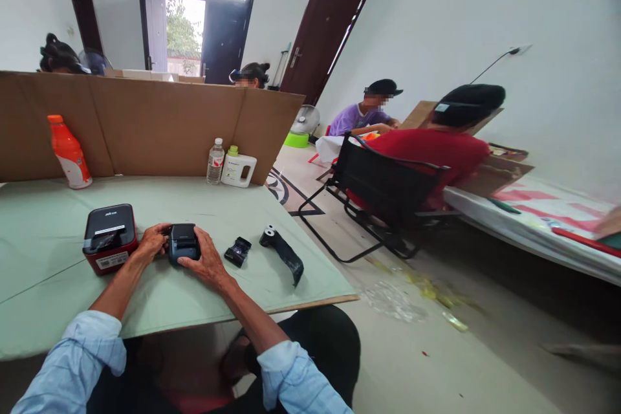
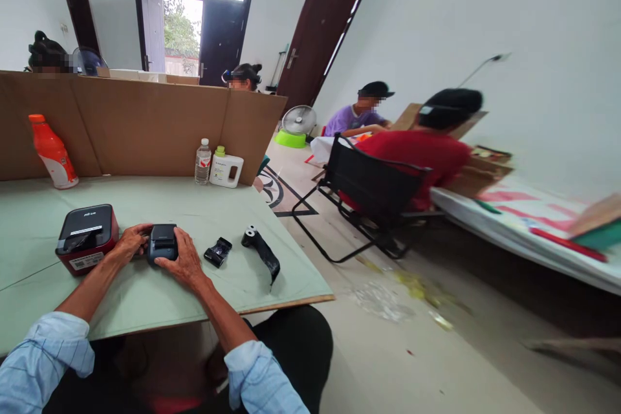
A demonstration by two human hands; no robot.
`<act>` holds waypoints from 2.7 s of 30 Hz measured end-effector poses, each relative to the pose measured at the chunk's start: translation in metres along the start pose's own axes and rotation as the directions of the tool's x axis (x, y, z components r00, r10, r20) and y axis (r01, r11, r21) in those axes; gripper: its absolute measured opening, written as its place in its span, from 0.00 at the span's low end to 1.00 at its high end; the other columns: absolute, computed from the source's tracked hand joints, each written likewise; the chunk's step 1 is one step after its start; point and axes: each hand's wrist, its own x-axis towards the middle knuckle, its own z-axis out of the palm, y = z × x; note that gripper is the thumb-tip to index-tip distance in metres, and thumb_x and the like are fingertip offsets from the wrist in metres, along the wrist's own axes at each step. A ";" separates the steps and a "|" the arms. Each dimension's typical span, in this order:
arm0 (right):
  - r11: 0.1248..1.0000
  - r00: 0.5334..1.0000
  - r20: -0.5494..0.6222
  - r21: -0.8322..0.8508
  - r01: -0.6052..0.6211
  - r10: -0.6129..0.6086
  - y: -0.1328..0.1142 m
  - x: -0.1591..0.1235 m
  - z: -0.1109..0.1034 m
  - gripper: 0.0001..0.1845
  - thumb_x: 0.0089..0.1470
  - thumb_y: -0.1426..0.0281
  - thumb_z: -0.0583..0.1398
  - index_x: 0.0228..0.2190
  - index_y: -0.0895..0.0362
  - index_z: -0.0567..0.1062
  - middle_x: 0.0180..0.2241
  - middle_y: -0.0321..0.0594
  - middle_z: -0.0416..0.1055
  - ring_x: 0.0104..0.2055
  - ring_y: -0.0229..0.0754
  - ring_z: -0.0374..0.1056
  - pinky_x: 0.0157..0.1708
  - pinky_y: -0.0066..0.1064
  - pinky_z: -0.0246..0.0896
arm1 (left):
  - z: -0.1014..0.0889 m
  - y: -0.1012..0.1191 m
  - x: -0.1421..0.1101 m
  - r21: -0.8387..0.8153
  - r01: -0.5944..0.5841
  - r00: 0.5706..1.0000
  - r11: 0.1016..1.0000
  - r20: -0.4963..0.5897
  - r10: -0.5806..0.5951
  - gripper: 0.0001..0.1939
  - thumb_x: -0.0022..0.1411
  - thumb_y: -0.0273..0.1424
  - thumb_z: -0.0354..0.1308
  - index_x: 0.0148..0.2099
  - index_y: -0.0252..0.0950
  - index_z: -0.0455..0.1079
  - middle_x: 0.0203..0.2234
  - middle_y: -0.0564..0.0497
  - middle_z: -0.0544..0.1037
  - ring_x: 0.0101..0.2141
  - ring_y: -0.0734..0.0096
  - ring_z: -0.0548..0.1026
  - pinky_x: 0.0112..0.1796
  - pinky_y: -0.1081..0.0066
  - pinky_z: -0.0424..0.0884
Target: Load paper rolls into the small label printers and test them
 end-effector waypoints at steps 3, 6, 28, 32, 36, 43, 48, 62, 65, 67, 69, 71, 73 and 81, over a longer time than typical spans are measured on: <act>1.000 1.000 -0.001 0.009 -0.013 0.013 -0.001 0.000 -0.001 0.54 0.48 0.60 0.72 0.69 0.55 0.56 0.68 0.55 0.58 0.71 0.58 0.54 0.70 0.53 0.50 | 0.000 -0.002 0.002 -0.001 0.007 1.000 1.000 0.003 -0.007 0.33 0.51 0.17 0.57 0.61 0.33 0.72 0.35 0.49 0.82 0.18 0.80 0.69 0.16 0.79 0.62; 1.000 1.000 -0.001 0.014 -0.027 0.027 -0.003 -0.001 -0.002 0.54 0.48 0.61 0.72 0.70 0.54 0.56 0.68 0.53 0.58 0.71 0.57 0.54 0.70 0.52 0.51 | 0.000 -0.004 0.003 0.002 0.009 1.000 1.000 0.012 -0.009 0.34 0.50 0.17 0.57 0.61 0.32 0.72 0.32 0.50 0.82 0.18 0.80 0.67 0.16 0.79 0.62; 0.988 0.999 -0.019 0.150 -0.024 0.027 -0.005 0.004 -0.008 0.41 0.58 0.63 0.65 0.68 0.55 0.60 0.67 0.51 0.60 0.70 0.53 0.56 0.70 0.49 0.51 | -0.006 0.000 0.000 0.106 -0.260 0.964 0.960 0.080 0.252 0.33 0.48 0.26 0.57 0.59 0.34 0.76 0.56 0.43 0.80 0.55 0.54 0.77 0.58 0.58 0.71; 0.972 0.998 -0.042 0.231 -0.042 0.053 -0.001 0.008 -0.008 0.34 0.59 0.67 0.61 0.66 0.52 0.64 0.64 0.48 0.64 0.65 0.50 0.63 0.64 0.45 0.62 | -0.008 0.001 0.000 0.101 -0.306 0.948 0.947 0.121 0.294 0.32 0.49 0.29 0.58 0.59 0.34 0.76 0.58 0.42 0.78 0.57 0.53 0.76 0.61 0.56 0.68; 0.955 0.997 -0.054 0.295 -0.041 0.060 0.002 0.016 -0.011 0.31 0.60 0.68 0.59 0.64 0.52 0.68 0.62 0.46 0.67 0.61 0.49 0.67 0.57 0.42 0.68 | -0.008 0.002 0.000 0.095 -0.330 0.939 0.939 0.137 0.316 0.32 0.53 0.34 0.60 0.61 0.34 0.74 0.58 0.42 0.78 0.56 0.53 0.77 0.59 0.55 0.70; 0.948 0.994 -0.026 0.303 -0.095 0.107 0.007 0.032 -0.020 0.29 0.61 0.67 0.57 0.63 0.50 0.70 0.60 0.45 0.71 0.56 0.49 0.71 0.52 0.41 0.72 | -0.003 0.005 0.007 0.107 -0.350 0.936 0.930 0.063 0.345 0.28 0.54 0.39 0.62 0.57 0.35 0.77 0.55 0.44 0.81 0.55 0.54 0.77 0.60 0.58 0.68; 0.954 0.992 -0.028 0.279 -0.108 0.121 0.005 0.029 -0.024 0.30 0.58 0.68 0.57 0.62 0.52 0.70 0.59 0.48 0.71 0.56 0.49 0.71 0.48 0.40 0.73 | 0.005 0.003 0.014 0.094 -0.355 0.934 0.930 -0.003 0.356 0.27 0.56 0.39 0.61 0.56 0.33 0.77 0.55 0.43 0.80 0.56 0.55 0.76 0.61 0.58 0.67; 0.993 0.996 -0.006 -0.067 0.094 -0.094 -0.012 0.040 -0.033 0.11 0.60 0.71 0.63 0.45 0.51 0.79 0.46 0.42 0.73 0.50 0.46 0.71 0.52 0.40 0.68 | 0.012 0.011 0.029 0.133 -0.340 0.932 0.931 -0.088 0.353 0.20 0.60 0.41 0.60 0.49 0.34 0.79 0.43 0.46 0.84 0.47 0.57 0.79 0.51 0.62 0.74; 0.986 0.995 -0.010 -0.139 0.096 -0.098 -0.013 0.044 -0.032 0.08 0.64 0.71 0.60 0.41 0.51 0.80 0.42 0.42 0.73 0.47 0.47 0.71 0.52 0.40 0.67 | 0.011 0.011 0.028 0.138 -0.345 0.930 0.929 -0.084 0.358 0.20 0.60 0.37 0.58 0.50 0.32 0.78 0.43 0.44 0.84 0.45 0.58 0.79 0.51 0.62 0.74; 0.982 0.995 -0.005 -0.166 0.094 -0.096 -0.014 0.046 -0.033 0.09 0.65 0.70 0.58 0.41 0.52 0.79 0.41 0.43 0.73 0.47 0.48 0.70 0.51 0.41 0.67 | 0.011 0.011 0.027 0.135 -0.352 0.928 0.926 -0.078 0.364 0.20 0.60 0.37 0.57 0.51 0.32 0.78 0.44 0.44 0.83 0.45 0.59 0.79 0.50 0.63 0.74; 0.975 0.995 0.011 -0.197 0.098 -0.098 -0.015 0.049 -0.034 0.09 0.64 0.71 0.58 0.42 0.51 0.79 0.41 0.42 0.73 0.47 0.49 0.69 0.51 0.41 0.66 | 0.012 0.012 0.027 0.132 -0.359 0.926 0.924 -0.072 0.370 0.20 0.61 0.36 0.57 0.51 0.33 0.77 0.44 0.45 0.83 0.45 0.60 0.79 0.50 0.64 0.74; 0.968 0.994 0.032 -0.226 0.106 -0.101 -0.015 0.051 -0.035 0.10 0.62 0.73 0.59 0.43 0.51 0.78 0.42 0.42 0.73 0.48 0.50 0.69 0.51 0.41 0.66 | 0.012 0.012 0.028 0.129 -0.363 0.925 0.923 -0.067 0.374 0.20 0.61 0.36 0.56 0.51 0.33 0.77 0.44 0.46 0.83 0.45 0.60 0.79 0.50 0.64 0.74; 0.961 0.994 0.051 -0.254 0.110 -0.101 -0.016 0.053 -0.036 0.11 0.60 0.75 0.60 0.43 0.51 0.78 0.43 0.42 0.73 0.48 0.50 0.68 0.50 0.41 0.66 | 0.012 0.012 0.029 0.127 -0.368 0.924 0.921 -0.062 0.377 0.20 0.61 0.37 0.56 0.51 0.33 0.78 0.44 0.45 0.83 0.45 0.60 0.79 0.50 0.64 0.74; 0.942 0.991 0.100 -0.315 0.116 -0.088 -0.018 0.065 -0.031 0.07 0.60 0.74 0.62 0.39 0.52 0.78 0.42 0.42 0.75 0.47 0.49 0.69 0.49 0.37 0.64 | 0.010 0.008 0.031 0.115 -0.390 0.916 0.913 -0.052 0.398 0.21 0.59 0.39 0.57 0.50 0.34 0.77 0.46 0.45 0.83 0.48 0.58 0.78 0.53 0.61 0.73</act>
